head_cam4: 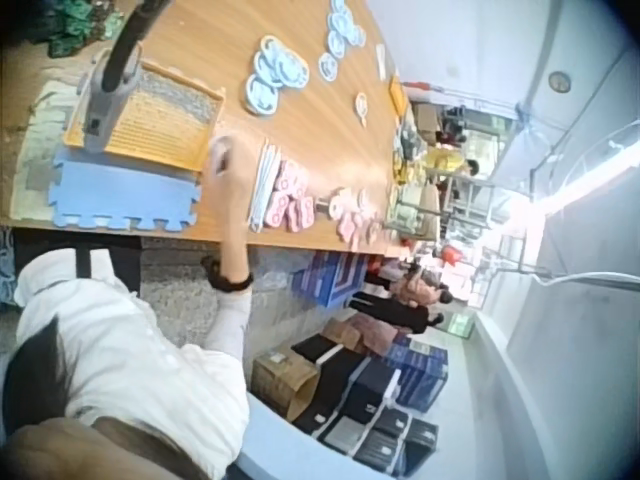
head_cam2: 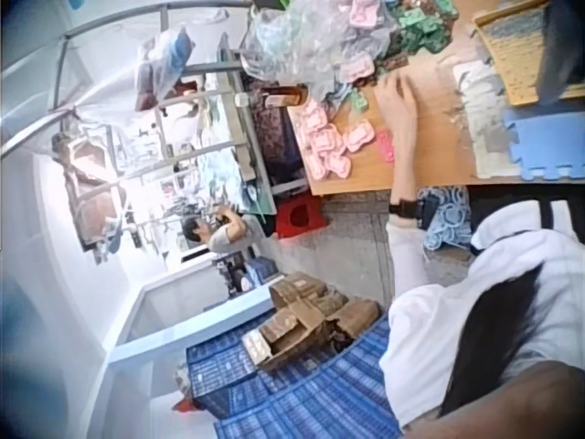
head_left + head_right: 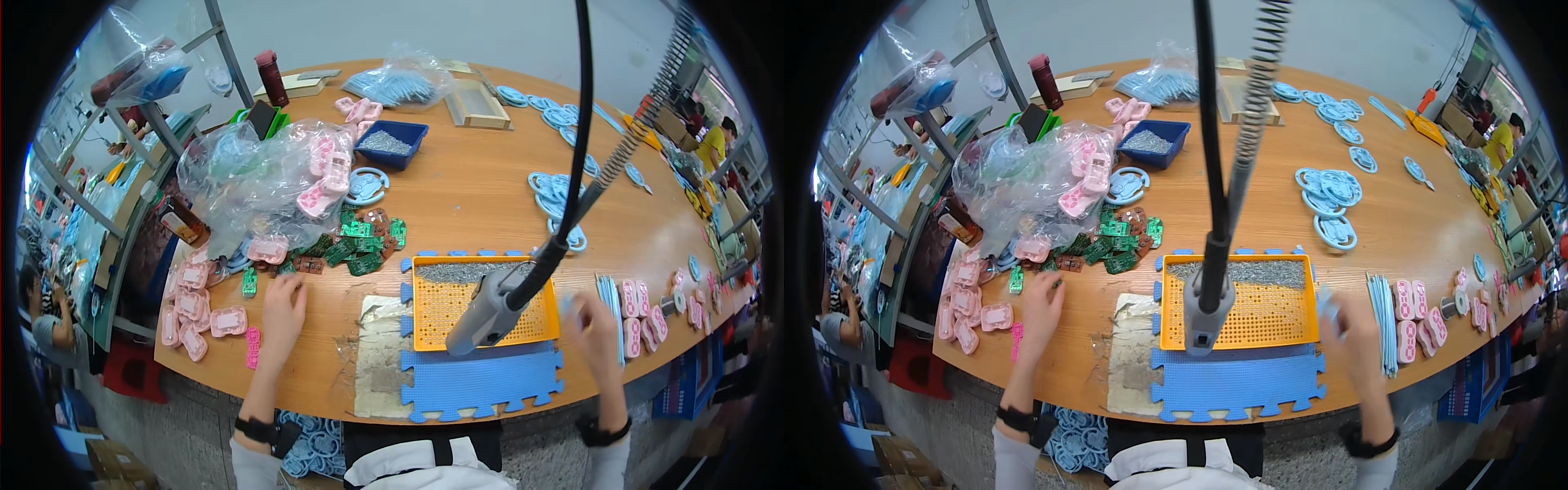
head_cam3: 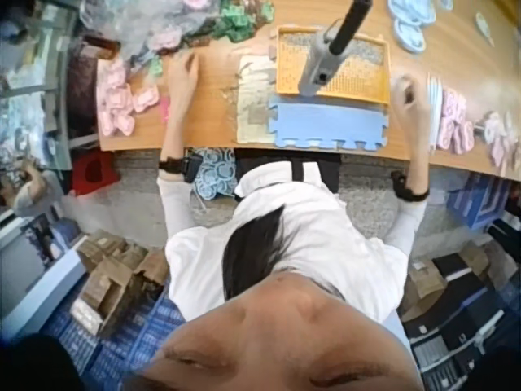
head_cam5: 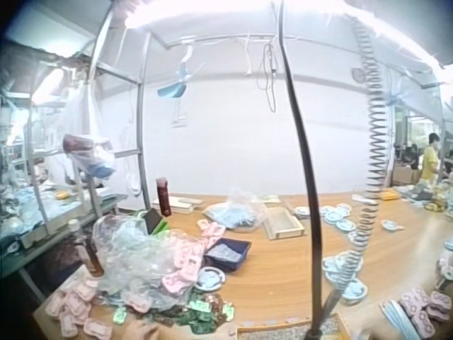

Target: Assemble plastic toy components using an electric screwdriver.

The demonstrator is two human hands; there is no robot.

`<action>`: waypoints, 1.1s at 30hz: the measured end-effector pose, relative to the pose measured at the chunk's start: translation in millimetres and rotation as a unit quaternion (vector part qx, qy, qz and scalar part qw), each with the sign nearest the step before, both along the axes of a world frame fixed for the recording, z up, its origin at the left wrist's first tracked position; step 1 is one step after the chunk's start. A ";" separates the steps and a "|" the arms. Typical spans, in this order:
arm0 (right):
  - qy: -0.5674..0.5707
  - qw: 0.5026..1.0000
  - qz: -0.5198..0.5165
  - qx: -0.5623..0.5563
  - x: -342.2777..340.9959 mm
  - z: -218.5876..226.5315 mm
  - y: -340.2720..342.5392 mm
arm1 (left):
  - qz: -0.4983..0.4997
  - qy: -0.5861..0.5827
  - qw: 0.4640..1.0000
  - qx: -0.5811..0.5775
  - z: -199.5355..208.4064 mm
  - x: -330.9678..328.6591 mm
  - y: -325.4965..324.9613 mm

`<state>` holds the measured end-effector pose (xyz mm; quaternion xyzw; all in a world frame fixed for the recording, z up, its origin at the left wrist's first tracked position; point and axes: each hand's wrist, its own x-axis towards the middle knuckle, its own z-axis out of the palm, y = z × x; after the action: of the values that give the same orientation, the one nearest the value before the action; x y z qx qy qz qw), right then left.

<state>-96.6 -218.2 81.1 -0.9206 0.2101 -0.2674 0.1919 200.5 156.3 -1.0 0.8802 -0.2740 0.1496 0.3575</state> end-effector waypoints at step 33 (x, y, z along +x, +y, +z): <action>0.038 0.901 0.019 0.432 -22.8 -59.2 134.7 | -0.277 0.000 0.960 0.035 24.3 -206.7 -94.2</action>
<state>-119.5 -83.5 21.9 -0.7609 0.2942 -0.1120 0.5674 -6.2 62.1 23.3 0.7816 -0.5126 0.0347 0.3537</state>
